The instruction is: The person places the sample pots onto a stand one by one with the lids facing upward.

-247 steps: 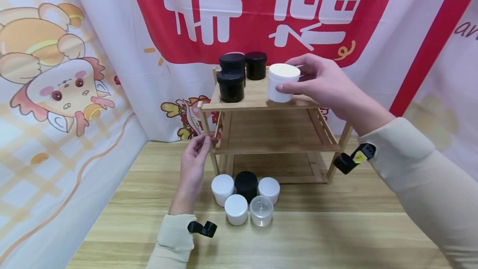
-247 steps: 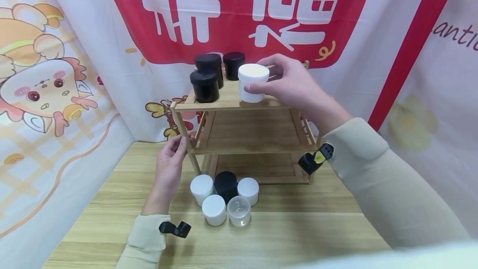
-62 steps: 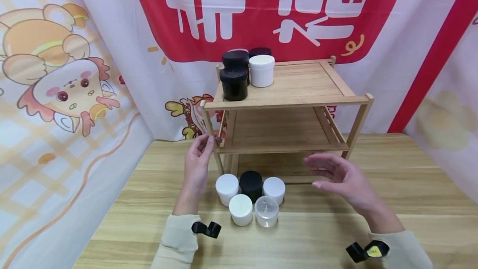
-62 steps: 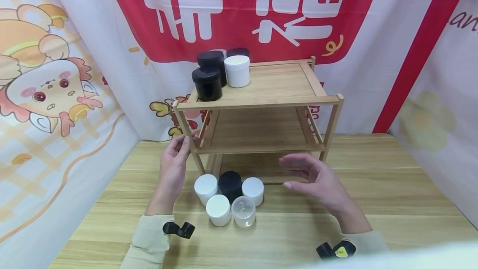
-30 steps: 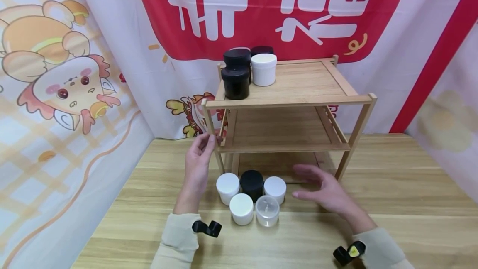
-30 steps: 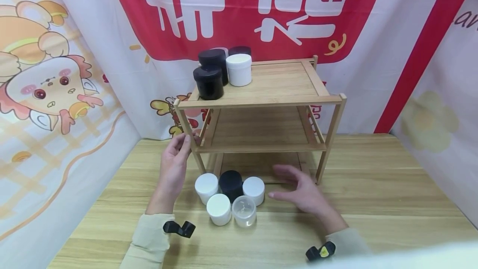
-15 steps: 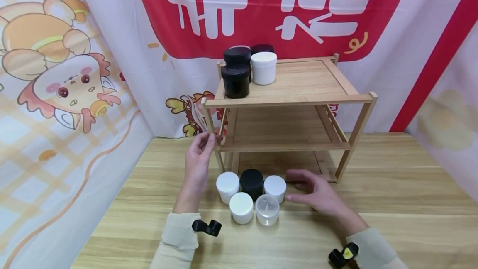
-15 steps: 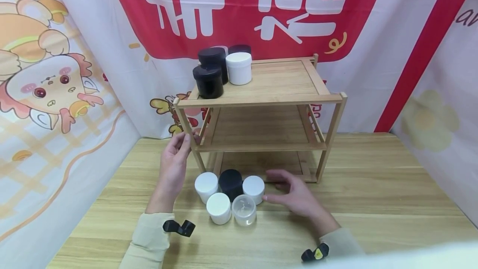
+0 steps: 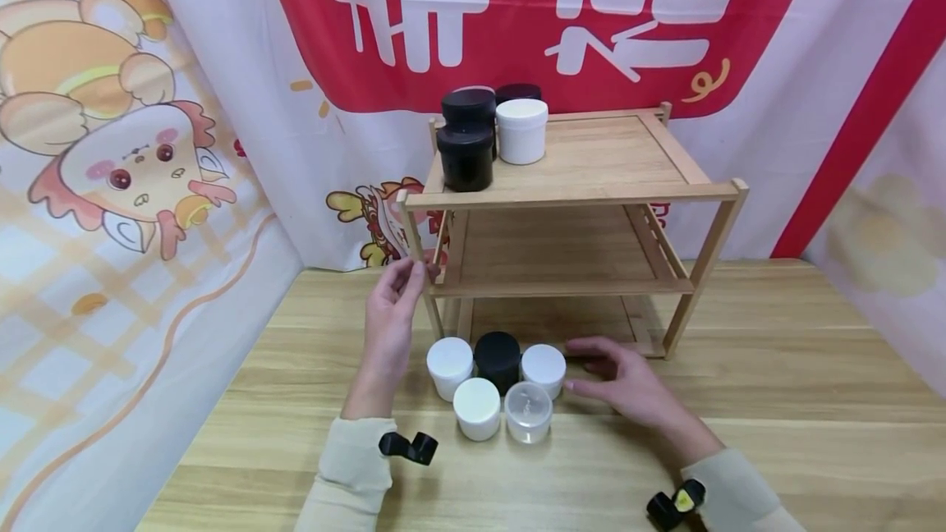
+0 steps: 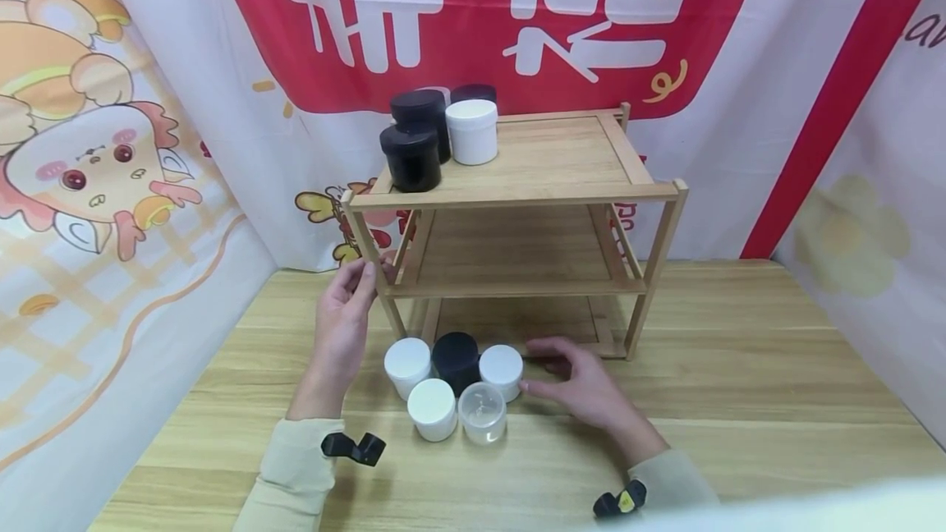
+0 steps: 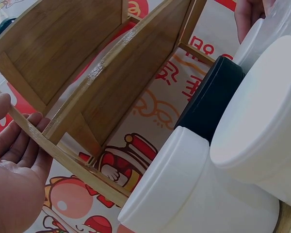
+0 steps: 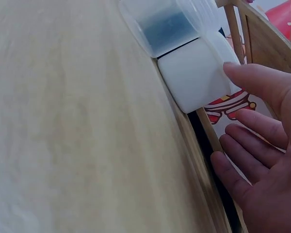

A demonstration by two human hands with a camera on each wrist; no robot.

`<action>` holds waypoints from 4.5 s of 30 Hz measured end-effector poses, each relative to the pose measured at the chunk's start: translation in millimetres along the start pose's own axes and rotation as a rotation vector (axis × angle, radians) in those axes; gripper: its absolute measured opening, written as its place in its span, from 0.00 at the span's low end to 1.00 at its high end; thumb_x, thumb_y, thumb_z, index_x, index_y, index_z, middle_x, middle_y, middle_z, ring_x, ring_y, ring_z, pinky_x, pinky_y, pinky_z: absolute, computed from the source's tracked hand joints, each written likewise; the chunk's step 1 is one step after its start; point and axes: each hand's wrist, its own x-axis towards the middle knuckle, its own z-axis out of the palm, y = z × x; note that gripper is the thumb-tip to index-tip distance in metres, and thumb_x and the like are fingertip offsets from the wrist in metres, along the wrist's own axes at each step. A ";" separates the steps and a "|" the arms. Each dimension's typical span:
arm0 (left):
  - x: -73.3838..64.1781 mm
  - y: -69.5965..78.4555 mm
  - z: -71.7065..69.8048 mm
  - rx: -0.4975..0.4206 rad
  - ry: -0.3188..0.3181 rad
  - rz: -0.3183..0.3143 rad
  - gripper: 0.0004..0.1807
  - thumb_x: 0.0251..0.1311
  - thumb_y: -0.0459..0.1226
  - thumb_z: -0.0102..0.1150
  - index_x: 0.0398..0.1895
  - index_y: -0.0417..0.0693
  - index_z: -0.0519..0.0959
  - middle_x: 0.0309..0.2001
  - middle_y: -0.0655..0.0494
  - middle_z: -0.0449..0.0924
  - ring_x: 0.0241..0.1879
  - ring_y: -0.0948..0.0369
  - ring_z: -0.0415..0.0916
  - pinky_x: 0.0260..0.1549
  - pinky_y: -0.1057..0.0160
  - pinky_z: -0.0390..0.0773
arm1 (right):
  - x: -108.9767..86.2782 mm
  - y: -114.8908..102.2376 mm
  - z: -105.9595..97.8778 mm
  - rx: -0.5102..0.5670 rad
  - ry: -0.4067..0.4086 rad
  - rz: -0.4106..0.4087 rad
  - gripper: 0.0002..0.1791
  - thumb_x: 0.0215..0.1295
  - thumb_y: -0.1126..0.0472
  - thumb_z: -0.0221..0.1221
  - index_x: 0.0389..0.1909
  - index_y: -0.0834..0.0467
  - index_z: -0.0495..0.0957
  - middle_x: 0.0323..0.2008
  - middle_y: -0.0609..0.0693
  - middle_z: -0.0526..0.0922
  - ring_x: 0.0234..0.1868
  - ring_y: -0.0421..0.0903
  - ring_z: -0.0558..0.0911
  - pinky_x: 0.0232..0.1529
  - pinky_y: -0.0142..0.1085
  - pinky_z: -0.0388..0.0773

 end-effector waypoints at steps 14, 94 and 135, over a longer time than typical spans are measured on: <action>2.9 -0.5 -0.1 0.006 0.003 -0.032 0.26 0.82 0.47 0.55 0.73 0.41 0.71 0.66 0.50 0.79 0.68 0.59 0.77 0.77 0.58 0.71 | 1.9 -1.4 7.7 -0.184 0.036 -0.079 0.34 0.59 0.49 0.79 0.66 0.51 0.83 0.67 0.56 0.84 0.69 0.64 0.80 0.69 0.68 0.76; 0.9 0.0 0.8 0.006 0.014 -0.039 0.22 0.82 0.46 0.55 0.71 0.46 0.73 0.64 0.53 0.78 0.68 0.59 0.75 0.77 0.58 0.71 | -5.2 -51.8 -34.5 0.071 0.028 -0.046 0.34 0.62 0.56 0.79 0.66 0.61 0.78 0.60 0.62 0.86 0.57 0.56 0.89 0.50 0.32 0.89; 0.5 -1.2 0.3 0.013 0.018 -0.057 0.26 0.82 0.48 0.55 0.74 0.45 0.71 0.69 0.50 0.76 0.70 0.59 0.73 0.79 0.57 0.69 | -17.4 -130.2 -99.5 0.032 -0.095 -0.094 0.31 0.64 0.58 0.77 0.66 0.53 0.79 0.56 0.56 0.86 0.54 0.51 0.86 0.47 0.39 0.91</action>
